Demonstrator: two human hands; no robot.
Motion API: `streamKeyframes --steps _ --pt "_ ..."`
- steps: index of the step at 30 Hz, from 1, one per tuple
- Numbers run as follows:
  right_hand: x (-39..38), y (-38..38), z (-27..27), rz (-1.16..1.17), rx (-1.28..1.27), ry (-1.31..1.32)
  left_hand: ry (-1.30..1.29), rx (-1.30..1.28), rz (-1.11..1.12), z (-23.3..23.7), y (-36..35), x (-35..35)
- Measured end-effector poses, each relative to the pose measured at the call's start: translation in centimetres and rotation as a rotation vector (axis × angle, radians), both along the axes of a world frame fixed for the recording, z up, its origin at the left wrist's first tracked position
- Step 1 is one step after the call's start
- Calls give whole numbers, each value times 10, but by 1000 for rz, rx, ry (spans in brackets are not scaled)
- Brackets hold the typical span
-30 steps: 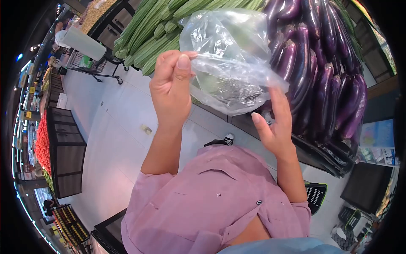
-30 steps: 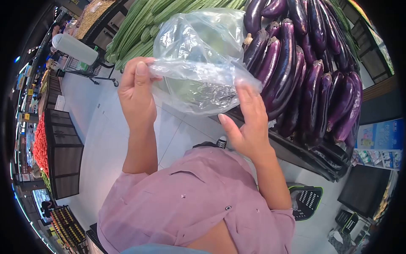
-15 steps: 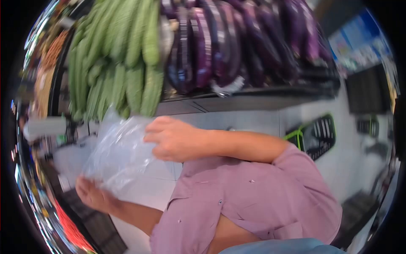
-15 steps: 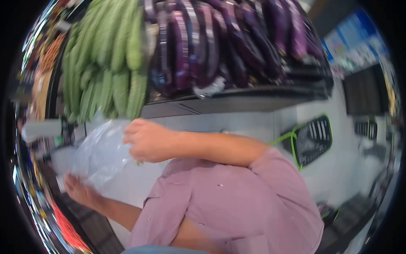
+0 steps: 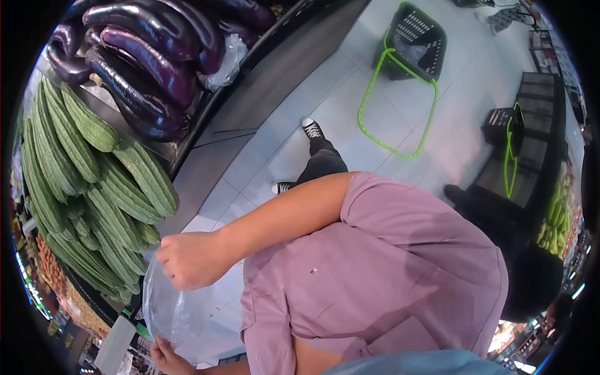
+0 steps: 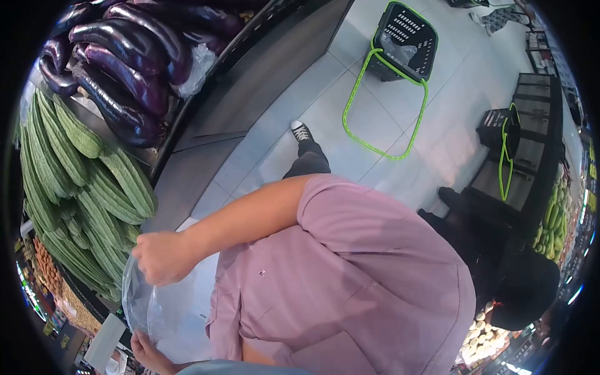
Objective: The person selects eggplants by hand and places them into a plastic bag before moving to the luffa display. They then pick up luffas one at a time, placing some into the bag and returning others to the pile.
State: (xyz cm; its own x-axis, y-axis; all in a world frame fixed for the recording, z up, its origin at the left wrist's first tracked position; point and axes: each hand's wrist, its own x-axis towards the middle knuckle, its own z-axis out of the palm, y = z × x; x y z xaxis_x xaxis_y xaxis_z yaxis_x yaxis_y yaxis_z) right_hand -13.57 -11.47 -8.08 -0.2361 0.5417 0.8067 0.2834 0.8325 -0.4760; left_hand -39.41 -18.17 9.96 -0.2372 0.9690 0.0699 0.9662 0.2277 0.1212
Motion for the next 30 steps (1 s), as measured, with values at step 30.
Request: streamKeyframes --steps 30 --pt "-104 31 105 487 -673 -8 -533 854 -536 54 58 -54"
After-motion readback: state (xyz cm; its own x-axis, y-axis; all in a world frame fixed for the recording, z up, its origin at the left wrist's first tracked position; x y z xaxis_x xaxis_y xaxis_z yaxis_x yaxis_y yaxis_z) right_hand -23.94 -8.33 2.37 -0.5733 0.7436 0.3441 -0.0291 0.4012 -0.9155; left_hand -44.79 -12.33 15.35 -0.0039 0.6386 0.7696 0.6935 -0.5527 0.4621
